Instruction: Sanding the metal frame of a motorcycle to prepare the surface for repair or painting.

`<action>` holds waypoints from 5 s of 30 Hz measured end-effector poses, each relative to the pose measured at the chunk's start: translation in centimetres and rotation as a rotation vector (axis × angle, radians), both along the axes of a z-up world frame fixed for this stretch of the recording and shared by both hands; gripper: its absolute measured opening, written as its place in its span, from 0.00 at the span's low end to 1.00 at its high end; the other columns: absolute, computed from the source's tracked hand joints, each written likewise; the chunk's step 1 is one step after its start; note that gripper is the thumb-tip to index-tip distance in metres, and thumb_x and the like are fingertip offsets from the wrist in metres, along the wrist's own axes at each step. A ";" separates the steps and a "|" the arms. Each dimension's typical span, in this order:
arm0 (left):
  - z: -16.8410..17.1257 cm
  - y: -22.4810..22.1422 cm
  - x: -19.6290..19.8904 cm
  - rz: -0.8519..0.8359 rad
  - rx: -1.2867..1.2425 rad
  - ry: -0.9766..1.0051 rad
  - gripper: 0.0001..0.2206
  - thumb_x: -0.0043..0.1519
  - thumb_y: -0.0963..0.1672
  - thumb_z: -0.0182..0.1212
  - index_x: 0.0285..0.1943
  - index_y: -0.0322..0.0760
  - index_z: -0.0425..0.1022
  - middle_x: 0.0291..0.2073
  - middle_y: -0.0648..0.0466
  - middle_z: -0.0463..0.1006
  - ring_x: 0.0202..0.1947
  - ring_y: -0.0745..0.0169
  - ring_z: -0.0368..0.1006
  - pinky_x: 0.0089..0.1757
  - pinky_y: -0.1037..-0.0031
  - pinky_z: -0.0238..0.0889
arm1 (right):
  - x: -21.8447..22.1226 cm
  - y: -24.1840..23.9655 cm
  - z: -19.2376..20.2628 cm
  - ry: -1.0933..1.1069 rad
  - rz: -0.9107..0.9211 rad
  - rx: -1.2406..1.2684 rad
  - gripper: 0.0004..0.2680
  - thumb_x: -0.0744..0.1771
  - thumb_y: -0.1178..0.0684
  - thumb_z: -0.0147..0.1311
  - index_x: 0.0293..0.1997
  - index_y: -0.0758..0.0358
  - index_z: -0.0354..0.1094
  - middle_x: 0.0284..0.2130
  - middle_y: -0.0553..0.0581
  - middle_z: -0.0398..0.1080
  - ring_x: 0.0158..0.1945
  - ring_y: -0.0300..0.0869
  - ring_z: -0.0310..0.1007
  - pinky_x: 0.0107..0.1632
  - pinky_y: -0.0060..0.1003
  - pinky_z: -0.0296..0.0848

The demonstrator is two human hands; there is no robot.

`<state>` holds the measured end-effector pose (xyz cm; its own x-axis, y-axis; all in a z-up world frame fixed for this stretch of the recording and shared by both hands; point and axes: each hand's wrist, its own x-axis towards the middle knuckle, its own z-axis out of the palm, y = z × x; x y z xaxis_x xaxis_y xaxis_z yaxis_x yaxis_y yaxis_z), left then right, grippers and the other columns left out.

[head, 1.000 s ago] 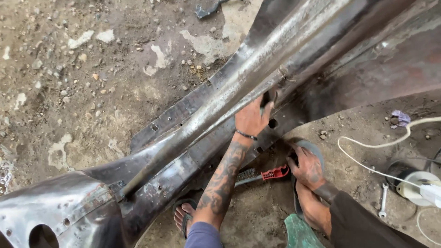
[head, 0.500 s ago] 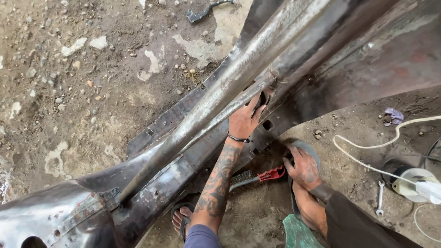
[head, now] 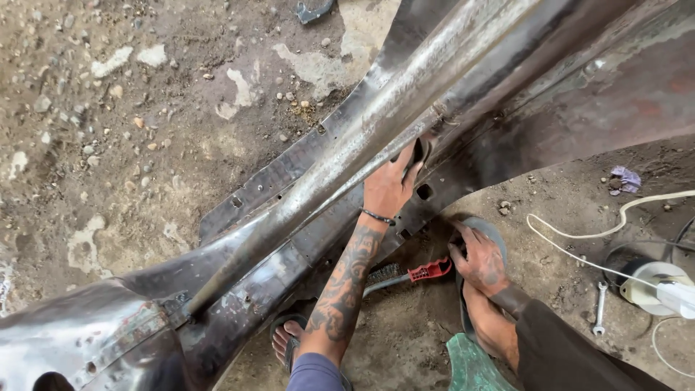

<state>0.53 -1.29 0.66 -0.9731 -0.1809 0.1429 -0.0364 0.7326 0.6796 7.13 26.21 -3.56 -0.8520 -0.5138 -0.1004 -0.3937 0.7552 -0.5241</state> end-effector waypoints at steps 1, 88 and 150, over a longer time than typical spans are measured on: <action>0.2 -0.2 0.6 -0.028 -0.085 0.026 0.23 0.74 0.53 0.47 0.78 0.50 0.61 0.16 0.48 0.71 0.11 0.64 0.61 0.17 0.75 0.54 | -0.1 -0.2 0.5 0.006 0.009 0.003 0.19 0.68 0.47 0.56 0.67 0.59 0.64 0.46 0.66 0.74 0.54 0.57 0.76 0.49 0.55 0.80; -2.5 3.6 -0.5 0.206 -0.462 -0.113 0.22 0.68 0.55 0.49 0.72 0.59 0.68 0.27 0.45 0.67 0.25 0.45 0.68 0.32 0.54 0.51 | 0.2 -0.5 0.7 -0.058 0.036 0.048 0.20 0.70 0.44 0.51 0.69 0.60 0.62 0.45 0.65 0.74 0.54 0.58 0.76 0.51 0.57 0.79; 22.5 11.9 24.1 0.198 0.747 -0.059 0.18 0.61 0.45 0.63 0.61 0.42 0.73 0.50 0.51 0.82 0.48 0.57 0.77 0.50 0.67 0.72 | -4.8 3.6 29.9 -0.952 0.305 -0.286 0.16 0.62 0.61 0.65 0.54 0.74 0.76 0.46 0.64 0.79 0.43 0.49 0.78 0.44 0.40 0.77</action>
<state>24.66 10.63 23.12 -0.9148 -0.3802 -0.1365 -0.1705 0.0569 0.9837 2.33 29.79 26.29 -0.3140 -0.8047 -0.5038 0.1231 0.4916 -0.8621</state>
